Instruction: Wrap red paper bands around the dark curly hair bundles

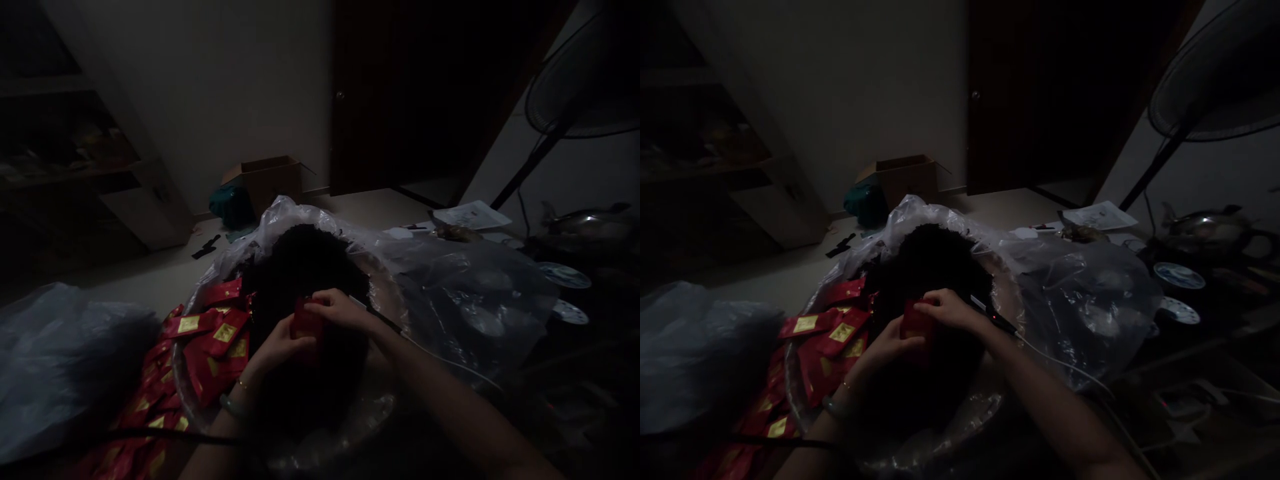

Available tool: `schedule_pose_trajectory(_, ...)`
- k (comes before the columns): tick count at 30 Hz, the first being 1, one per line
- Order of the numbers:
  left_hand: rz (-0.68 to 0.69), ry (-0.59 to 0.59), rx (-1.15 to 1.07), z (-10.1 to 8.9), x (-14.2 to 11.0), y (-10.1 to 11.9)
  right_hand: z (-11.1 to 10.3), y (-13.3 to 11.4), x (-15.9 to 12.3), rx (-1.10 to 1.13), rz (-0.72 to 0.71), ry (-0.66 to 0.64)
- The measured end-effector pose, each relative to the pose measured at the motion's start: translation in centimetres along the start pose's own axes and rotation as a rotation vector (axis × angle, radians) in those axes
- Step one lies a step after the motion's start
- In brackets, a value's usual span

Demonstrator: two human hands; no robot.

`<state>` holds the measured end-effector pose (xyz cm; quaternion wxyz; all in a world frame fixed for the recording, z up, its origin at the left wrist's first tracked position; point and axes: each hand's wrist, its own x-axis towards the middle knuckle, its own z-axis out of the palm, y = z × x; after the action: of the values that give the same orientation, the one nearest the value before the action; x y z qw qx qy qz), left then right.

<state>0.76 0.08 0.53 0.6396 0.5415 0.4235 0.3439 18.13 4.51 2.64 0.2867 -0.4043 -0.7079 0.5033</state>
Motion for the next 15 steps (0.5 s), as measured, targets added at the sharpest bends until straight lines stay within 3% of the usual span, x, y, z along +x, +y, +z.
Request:
schedule_pose_trajectory(4,0.007,0.01,-0.012,0.1,0.5,-0.7,0.7,0.4,0.3,-0.082,0.036,0.071)
schedule_pose_trajectory(8,0.031,0.035,-0.019,0.1,0.8,-1.3,1.0,0.3,0.3,-0.06,-0.033,0.195)
schedule_pose_trajectory(11,0.022,0.033,-0.077,0.1,0.8,-1.5,1.3,-0.1,0.0,0.062,-0.107,0.125)
schedule_pose_trajectory(15,0.002,0.069,-0.053,0.2,0.6,-1.4,1.1,-0.3,-0.3,0.108,-0.014,0.023)
